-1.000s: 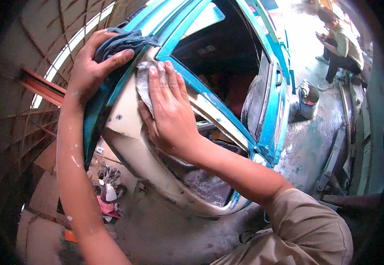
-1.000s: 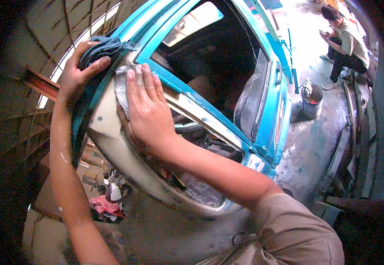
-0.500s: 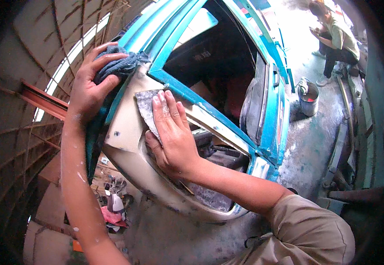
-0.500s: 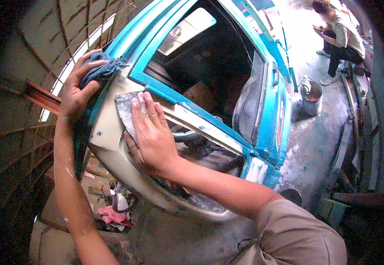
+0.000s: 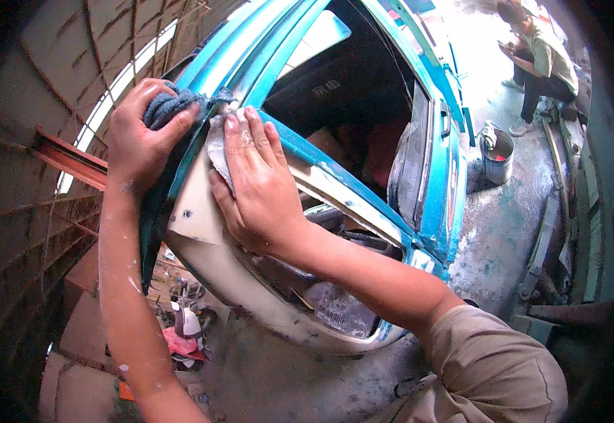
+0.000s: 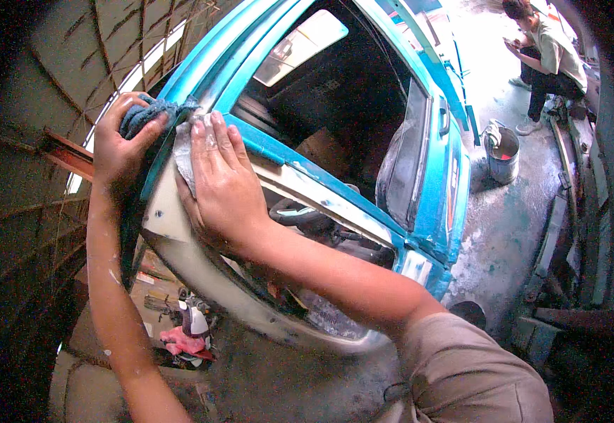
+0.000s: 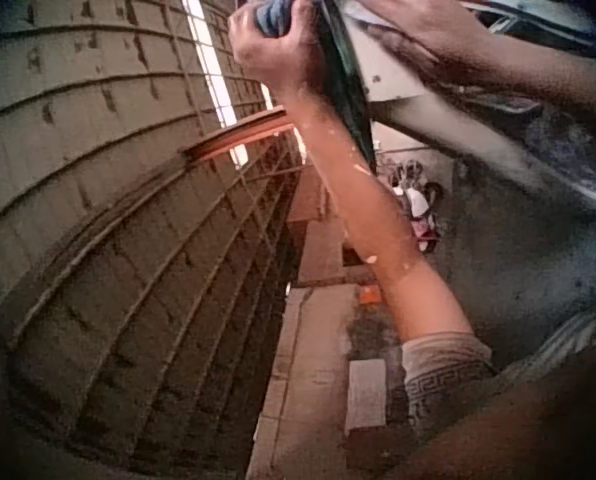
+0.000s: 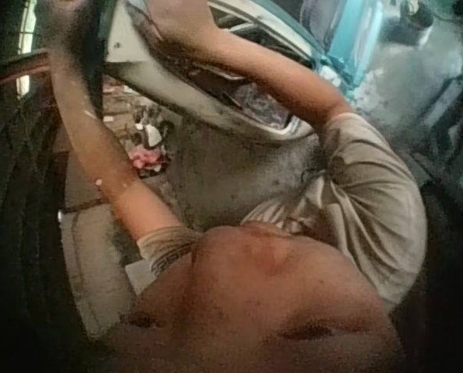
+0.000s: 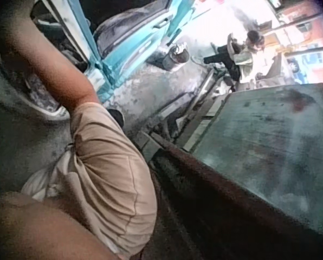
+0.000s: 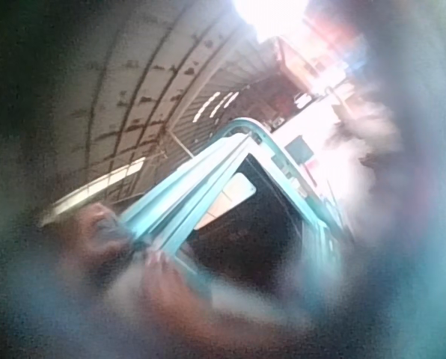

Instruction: The person sands the door frame and surrounding body panels of a teal car using a sanding block and a blue cloth. The person repeatedly wipes the sanded areas and occasionally dips the cloth into a bucket on the floor.

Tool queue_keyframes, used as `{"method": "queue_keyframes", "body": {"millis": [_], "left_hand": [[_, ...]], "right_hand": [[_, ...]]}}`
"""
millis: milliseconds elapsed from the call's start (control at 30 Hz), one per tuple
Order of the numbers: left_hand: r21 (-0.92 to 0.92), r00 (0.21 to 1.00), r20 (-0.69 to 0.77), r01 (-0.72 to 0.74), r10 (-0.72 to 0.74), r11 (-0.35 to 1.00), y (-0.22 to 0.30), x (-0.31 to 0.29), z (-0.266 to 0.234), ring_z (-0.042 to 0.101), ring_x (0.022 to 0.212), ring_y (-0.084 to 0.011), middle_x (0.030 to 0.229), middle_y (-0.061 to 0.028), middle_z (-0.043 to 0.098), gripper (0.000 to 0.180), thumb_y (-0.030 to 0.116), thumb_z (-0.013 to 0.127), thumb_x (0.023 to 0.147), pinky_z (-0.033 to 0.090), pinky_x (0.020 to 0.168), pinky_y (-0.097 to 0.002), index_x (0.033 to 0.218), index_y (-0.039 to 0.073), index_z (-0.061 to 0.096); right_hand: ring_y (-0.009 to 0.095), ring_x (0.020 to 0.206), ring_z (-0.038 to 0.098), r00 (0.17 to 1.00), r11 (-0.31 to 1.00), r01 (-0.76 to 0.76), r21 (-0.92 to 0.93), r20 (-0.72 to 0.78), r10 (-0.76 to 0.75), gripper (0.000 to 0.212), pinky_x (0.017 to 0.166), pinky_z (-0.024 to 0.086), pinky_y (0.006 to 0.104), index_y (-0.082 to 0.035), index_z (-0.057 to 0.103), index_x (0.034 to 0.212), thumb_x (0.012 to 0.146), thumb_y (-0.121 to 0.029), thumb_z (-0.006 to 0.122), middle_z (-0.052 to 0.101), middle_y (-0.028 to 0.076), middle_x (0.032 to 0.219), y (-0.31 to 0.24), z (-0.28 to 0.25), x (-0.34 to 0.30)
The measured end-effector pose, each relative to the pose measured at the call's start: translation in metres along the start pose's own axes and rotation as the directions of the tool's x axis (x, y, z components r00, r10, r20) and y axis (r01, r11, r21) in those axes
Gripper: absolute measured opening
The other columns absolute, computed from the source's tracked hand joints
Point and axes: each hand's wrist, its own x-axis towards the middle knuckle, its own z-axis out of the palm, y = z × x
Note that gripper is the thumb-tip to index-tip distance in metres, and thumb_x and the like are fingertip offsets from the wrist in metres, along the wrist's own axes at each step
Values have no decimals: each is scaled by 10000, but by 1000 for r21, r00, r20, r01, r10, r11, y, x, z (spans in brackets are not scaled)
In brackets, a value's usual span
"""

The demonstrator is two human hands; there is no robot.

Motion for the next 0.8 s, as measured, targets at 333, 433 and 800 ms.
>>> {"method": "queue_keyframes", "body": {"millis": [333,433,800], "left_hand": [[-8,1000,23,-16,16,1000,3,2,0,684,1149,-286,1241,-129,725,378,154,749,834,521,1049,-377,1209,140,793],[81,990,123,-82,72,993,-2,2,-7,648,1242,-295,1318,-123,707,351,152,728,837,479,1123,-403,1176,150,821],[88,988,133,-86,73,992,6,4,-3,674,1053,-277,1084,-110,715,447,426,855,864,523,960,-389,947,-1,752]], "right_hand": [[529,1567,295,999,999,-29,16,-21,29,742,1303,179,577,196,340,1556,978,-187,604,440,394,1565,-4,4,0],[524,1581,268,997,997,-64,31,54,62,758,1307,168,573,190,325,1569,965,-167,612,403,391,1594,-14,-7,-37],[525,1569,307,997,998,-67,13,30,66,739,1303,177,566,179,360,1560,953,-169,597,452,391,1561,-8,-6,-44]]}}
